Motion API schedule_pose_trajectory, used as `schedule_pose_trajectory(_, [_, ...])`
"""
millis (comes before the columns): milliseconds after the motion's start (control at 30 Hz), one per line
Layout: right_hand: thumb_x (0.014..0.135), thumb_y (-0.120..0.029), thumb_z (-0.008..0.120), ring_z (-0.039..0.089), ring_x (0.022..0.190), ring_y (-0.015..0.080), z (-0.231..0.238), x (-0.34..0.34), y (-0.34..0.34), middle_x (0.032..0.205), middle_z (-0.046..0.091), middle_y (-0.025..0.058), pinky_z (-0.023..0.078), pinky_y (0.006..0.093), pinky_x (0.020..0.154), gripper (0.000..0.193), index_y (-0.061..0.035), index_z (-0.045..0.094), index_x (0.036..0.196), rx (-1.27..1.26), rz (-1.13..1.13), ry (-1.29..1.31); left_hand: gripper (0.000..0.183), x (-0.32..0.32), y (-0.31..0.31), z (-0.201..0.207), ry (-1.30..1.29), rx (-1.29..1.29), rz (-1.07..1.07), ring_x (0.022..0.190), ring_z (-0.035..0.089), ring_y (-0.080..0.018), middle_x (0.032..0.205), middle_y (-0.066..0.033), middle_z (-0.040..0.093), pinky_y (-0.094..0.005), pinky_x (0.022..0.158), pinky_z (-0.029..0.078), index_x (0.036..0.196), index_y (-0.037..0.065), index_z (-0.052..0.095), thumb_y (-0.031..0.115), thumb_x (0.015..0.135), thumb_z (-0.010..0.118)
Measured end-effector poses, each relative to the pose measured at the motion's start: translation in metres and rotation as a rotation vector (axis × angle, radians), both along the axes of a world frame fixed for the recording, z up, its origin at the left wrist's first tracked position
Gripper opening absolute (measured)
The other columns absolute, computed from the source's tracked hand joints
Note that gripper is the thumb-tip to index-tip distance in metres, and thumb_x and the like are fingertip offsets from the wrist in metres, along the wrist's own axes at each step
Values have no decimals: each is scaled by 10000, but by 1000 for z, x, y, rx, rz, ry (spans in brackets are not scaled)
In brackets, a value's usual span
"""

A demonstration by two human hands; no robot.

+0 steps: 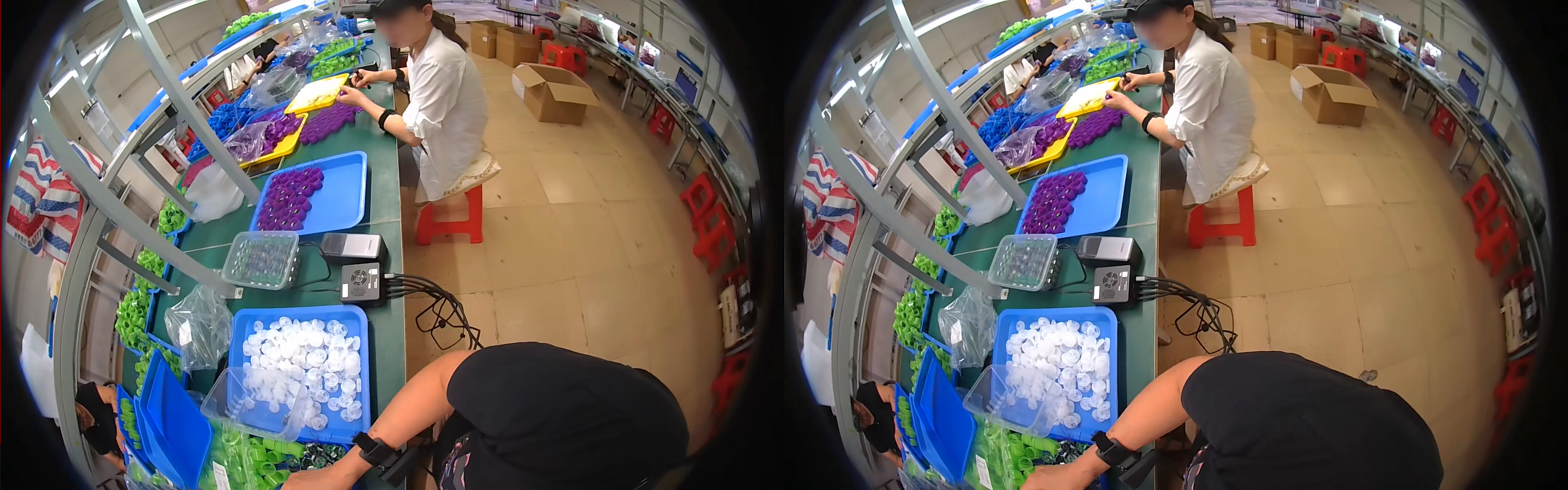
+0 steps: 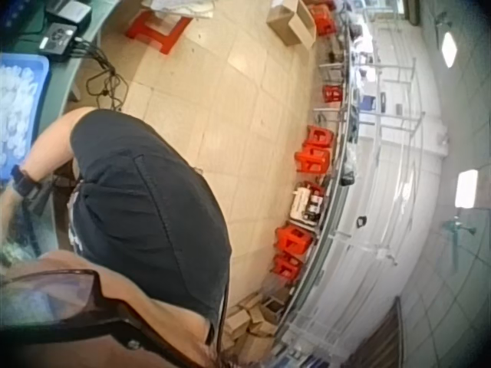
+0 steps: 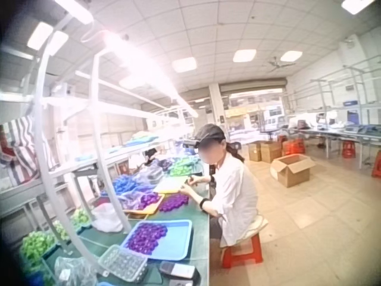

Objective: The recorder is assembling small electronic components by inserting colorful plastic caps over internal circuitry and wires.

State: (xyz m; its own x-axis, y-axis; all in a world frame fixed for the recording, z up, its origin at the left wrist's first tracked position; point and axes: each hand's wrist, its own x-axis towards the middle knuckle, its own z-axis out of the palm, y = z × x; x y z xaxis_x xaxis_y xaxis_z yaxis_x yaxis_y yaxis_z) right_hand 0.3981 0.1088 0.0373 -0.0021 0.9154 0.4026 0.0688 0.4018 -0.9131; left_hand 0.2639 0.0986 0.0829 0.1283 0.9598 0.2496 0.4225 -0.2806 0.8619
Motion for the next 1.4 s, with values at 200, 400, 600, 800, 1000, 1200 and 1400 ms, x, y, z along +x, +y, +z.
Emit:
schedule_pose_trajectory(200, [798, -216, 689, 628, 768, 242, -8, 3, 12, 821, 650, 123, 495, 376, 691, 256, -20, 627, 950, -51, -16, -107, 288, -2, 0, -8, -97, -26, -54, 953, 628, -296, 1088, -219, 629, -365, 853, 505, 1125, -76, 596, 124, 919, 582])
schedule_pose_trajectory(400, [768, -201, 657, 600, 684, 275, -4, -4, 3, 709, 609, 127, 456, 405, 609, 173, -46, 605, 826, -45, -88, -114, 295, -3, -6, -14, 134, 11, 72, 925, 628, -274, 1074, -235, 627, -352, 811, 515, 1106, -75, 594, 157, 924, 592])
schedule_pose_trajectory(600, [768, -203, 613, 600, 739, 367, -24, -4, 12, 766, 624, 168, 462, 459, 629, 172, -52, 595, 846, 67, -199, -215, 335, -27, 17, -35, -168, 188, -12, 909, 596, -249, 1005, -161, 587, -347, 828, 505, 1234, -37, 505, 196, 995, 483])
schedule_pose_trajectory(800, [762, -233, 628, 602, 754, 384, -10, -9, 9, 787, 635, 174, 459, 478, 626, 241, -51, 629, 921, 249, -301, -199, 431, -26, 14, -38, -164, 9, -29, 991, 575, -274, 1144, -180, 547, -366, 867, 501, 1325, -40, 427, 194, 971, 503])
schedule_pose_trajectory(1000, [730, -348, 686, 614, 872, 368, -31, -19, 28, 950, 642, 230, 473, 479, 739, 503, -73, 573, 1136, 159, 56, -331, 493, -1, -9, 2, -52, -81, -56, 1128, 540, -332, 1306, -230, 475, -391, 899, 495, 1364, -29, 409, 212, 952, 534])
schedule_pose_trajectory(1200, [650, -168, 647, 603, 648, 380, -18, -28, 21, 641, 595, 181, 467, 460, 580, 140, -36, 618, 686, 192, -280, -240, 293, 1, -12, 5, 148, 122, 49, 994, 630, -331, 1087, -232, 653, -385, 877, 498, 1152, -52, 627, 119, 958, 489])
schedule_pose_trajectory(1400, [719, -183, 686, 627, 623, 340, 8, -6, -5, 590, 589, 141, 478, 433, 509, 183, -39, 579, 685, -14, -297, -487, 292, 5, -1, -36, -11, 106, 142, 757, 670, -177, 849, -155, 687, -294, 679, 536, 1190, -104, 572, 53, 961, 483])
